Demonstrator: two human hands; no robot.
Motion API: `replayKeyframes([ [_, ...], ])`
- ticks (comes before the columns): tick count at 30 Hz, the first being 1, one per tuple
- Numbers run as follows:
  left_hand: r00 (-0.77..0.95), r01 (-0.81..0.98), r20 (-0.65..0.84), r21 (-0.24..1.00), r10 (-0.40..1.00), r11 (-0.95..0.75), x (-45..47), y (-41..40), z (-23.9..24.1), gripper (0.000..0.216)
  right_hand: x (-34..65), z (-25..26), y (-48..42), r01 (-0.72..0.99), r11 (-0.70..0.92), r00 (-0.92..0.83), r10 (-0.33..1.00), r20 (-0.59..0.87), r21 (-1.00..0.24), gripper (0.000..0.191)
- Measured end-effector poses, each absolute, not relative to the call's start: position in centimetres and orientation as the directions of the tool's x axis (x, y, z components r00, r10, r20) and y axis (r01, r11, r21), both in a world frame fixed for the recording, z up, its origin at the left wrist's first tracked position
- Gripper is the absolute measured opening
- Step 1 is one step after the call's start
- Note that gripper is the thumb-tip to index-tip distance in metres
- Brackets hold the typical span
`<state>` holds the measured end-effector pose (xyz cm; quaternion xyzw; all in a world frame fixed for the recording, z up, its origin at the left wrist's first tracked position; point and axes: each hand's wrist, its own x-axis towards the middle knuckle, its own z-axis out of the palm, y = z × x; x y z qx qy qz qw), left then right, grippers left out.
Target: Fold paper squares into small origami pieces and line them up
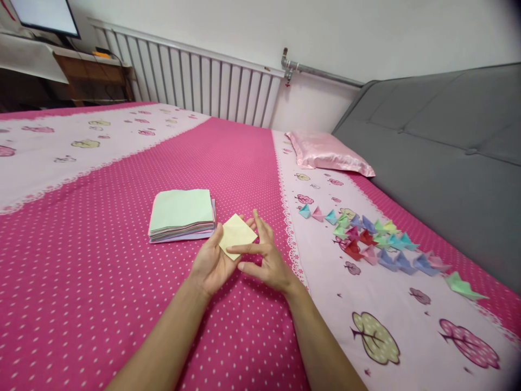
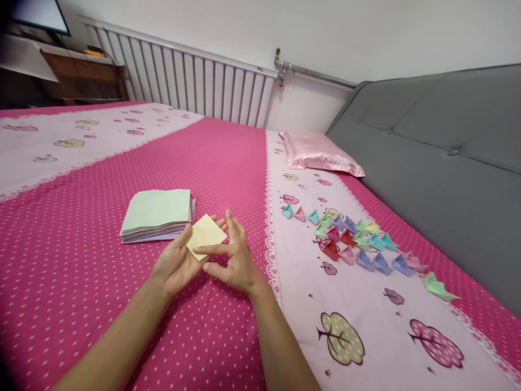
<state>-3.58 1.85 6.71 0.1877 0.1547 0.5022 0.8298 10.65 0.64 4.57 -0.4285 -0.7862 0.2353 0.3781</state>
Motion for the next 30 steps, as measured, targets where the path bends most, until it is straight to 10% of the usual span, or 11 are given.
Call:
replayKeyframes([
  [6,0.318,-0.714,-0.156,0.610,0.935,0.345,-3.0,1.9,6.5,0.045,10.9,4.9,0.9,0.369,0.478,-0.168,0.878,0.449,-0.797,0.008],
  [12,0.209,-0.453,-0.135,0.864,0.968,0.218,-2.2,1.5,4.9,0.035,11.0,4.2,1.9,0.076,0.312,0.248,0.914,0.321,-0.947,0.021],
  [19,0.343,-0.323,-0.030,0.935,0.939,0.148,-2.1,1.0,5.2,0.036,10.2,3.4,1.9,-0.164,0.180,0.080,0.982,0.169,-0.970,0.024],
  [30,0.061,-0.313,-0.066,0.946,0.996,0.082,-2.6,1.5,4.7,0.035,10.4,3.6,1.9,-0.165,0.208,0.159,0.970,0.182,-0.964,0.019],
])
